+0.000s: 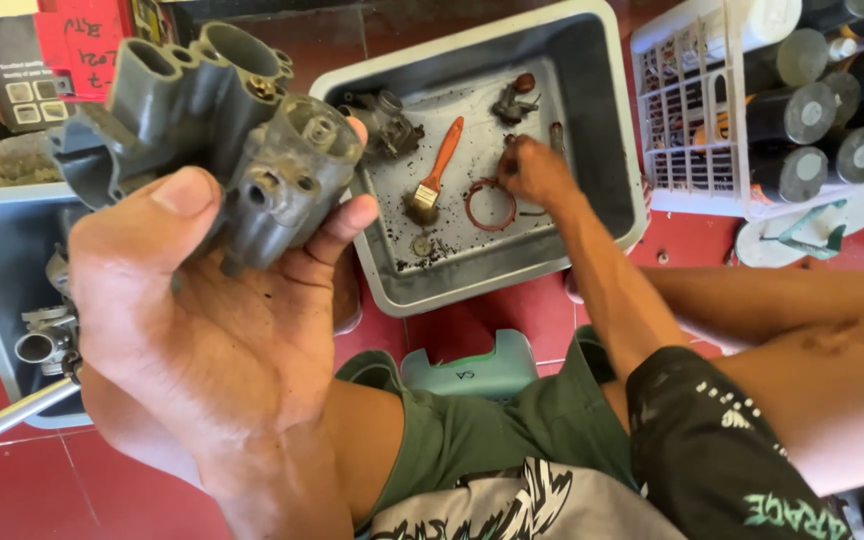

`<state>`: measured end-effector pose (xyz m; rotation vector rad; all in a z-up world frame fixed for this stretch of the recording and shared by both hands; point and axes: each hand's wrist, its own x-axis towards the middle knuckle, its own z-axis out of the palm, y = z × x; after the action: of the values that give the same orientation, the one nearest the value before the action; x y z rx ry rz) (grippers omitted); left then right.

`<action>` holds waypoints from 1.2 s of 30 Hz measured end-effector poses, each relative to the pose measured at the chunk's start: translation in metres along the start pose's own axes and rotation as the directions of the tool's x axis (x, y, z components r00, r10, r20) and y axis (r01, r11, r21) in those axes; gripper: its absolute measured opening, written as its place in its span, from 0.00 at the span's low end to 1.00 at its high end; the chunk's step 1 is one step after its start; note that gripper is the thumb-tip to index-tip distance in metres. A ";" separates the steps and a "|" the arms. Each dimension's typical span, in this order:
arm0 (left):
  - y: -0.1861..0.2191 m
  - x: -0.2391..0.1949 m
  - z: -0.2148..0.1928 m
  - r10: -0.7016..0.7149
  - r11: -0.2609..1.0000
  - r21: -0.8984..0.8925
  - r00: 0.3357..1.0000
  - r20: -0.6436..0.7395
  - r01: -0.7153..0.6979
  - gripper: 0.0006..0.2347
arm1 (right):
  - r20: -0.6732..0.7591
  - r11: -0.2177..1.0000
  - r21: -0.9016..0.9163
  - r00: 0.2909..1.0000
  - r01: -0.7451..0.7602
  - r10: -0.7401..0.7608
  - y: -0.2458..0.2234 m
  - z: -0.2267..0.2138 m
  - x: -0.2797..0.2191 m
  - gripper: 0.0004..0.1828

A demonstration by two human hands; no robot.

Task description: Cleaning and disassembling a motorcycle carburetor using a brush and a screwdriver.

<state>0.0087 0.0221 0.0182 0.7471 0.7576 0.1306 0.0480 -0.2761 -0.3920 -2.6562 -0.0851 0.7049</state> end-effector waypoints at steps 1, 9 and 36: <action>-0.001 0.000 -0.001 0.001 1.000 0.004 1.000 0.007 -0.001 0.13 | -0.044 0.999 -0.020 0.998 0.040 -0.041 -0.003 0.008 -0.003 0.14; -0.003 0.004 0.000 -0.053 0.998 0.017 0.999 0.009 0.053 0.14 | -0.369 0.905 0.390 0.930 0.167 -0.013 0.034 0.010 -0.001 0.10; -0.007 0.011 -0.014 -0.084 0.996 -0.004 0.995 0.045 0.084 0.09 | -0.024 0.967 0.241 0.995 -0.089 0.097 -0.018 0.016 -0.021 0.09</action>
<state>0.0059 0.0288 0.0006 0.7096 0.7445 0.0397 0.0225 -0.2573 -0.3879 -2.4519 0.1282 0.6518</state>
